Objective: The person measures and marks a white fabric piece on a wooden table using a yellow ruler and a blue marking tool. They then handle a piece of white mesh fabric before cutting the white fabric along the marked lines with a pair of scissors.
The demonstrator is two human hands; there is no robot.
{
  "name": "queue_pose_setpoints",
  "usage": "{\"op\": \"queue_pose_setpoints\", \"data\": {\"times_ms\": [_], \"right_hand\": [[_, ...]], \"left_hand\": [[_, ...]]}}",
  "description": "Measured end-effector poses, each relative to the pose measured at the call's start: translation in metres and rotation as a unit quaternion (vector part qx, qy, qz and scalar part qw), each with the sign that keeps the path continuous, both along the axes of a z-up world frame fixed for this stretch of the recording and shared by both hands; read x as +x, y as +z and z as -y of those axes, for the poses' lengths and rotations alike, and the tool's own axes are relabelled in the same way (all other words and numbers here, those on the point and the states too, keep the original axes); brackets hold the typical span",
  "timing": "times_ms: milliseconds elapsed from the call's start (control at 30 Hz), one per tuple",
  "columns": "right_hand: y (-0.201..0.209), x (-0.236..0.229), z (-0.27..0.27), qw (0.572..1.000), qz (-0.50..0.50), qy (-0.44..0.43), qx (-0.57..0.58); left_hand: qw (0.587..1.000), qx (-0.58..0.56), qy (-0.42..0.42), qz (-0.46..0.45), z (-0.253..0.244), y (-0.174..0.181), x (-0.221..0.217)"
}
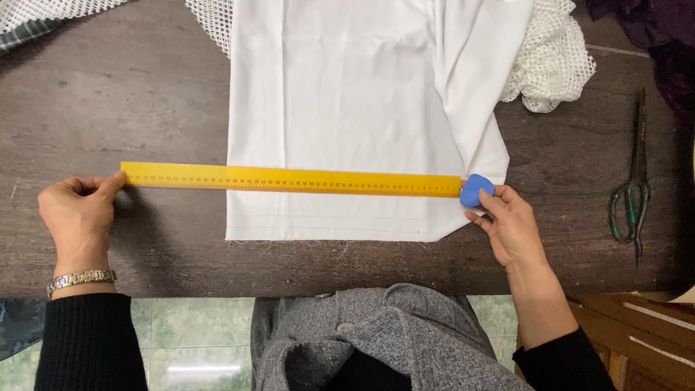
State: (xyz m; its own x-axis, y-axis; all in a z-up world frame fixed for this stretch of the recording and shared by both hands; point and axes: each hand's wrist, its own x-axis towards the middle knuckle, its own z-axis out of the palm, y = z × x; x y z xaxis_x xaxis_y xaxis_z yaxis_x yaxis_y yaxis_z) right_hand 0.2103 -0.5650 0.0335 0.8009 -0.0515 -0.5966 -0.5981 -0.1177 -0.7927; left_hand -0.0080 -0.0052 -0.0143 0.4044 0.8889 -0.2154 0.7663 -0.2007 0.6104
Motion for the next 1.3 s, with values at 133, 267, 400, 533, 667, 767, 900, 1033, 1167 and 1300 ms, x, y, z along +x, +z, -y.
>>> {"op": "queue_pose_setpoints", "data": {"times_ms": [133,267,400,533,667,767,900,1033,1167,1300], "right_hand": [[-0.001,0.000,0.000,1.000,0.004,-0.003,0.002],[-0.001,0.000,0.001,1.000,0.002,0.001,0.000],[0.002,-0.001,-0.002,1.000,0.000,0.002,-0.005],[0.003,-0.001,-0.003,1.000,-0.001,0.005,-0.015],[0.004,-0.002,-0.005,1.000,-0.002,0.008,-0.018],[0.005,-0.002,-0.005,1.000,-0.003,0.000,-0.013],[-0.002,-0.001,-0.001,1.000,0.002,0.003,-0.007],[-0.003,0.000,0.000,1.000,-0.001,0.003,-0.009],[0.000,-0.001,-0.003,1.000,-0.002,-0.002,-0.008],[-0.006,0.000,0.001,1.000,0.005,0.001,-0.006]], "left_hand": [[1.000,0.013,-0.007,-0.012,-0.003,-0.003,-0.002],[1.000,0.018,-0.011,-0.005,-0.005,-0.007,-0.002],[0.999,0.037,-0.019,0.001,-0.013,-0.019,-0.006],[0.999,0.041,-0.023,-0.001,-0.012,-0.016,-0.004],[0.999,0.038,-0.027,0.012,-0.009,-0.010,-0.003],[0.999,0.025,-0.023,0.013,-0.004,-0.003,-0.001],[1.000,0.019,-0.018,0.005,-0.005,-0.003,-0.001],[1.000,0.016,-0.016,-0.003,-0.003,0.001,0.000],[1.000,0.019,-0.014,-0.019,-0.007,-0.005,-0.002],[0.999,0.033,-0.019,-0.016,-0.011,-0.012,-0.004]]}}
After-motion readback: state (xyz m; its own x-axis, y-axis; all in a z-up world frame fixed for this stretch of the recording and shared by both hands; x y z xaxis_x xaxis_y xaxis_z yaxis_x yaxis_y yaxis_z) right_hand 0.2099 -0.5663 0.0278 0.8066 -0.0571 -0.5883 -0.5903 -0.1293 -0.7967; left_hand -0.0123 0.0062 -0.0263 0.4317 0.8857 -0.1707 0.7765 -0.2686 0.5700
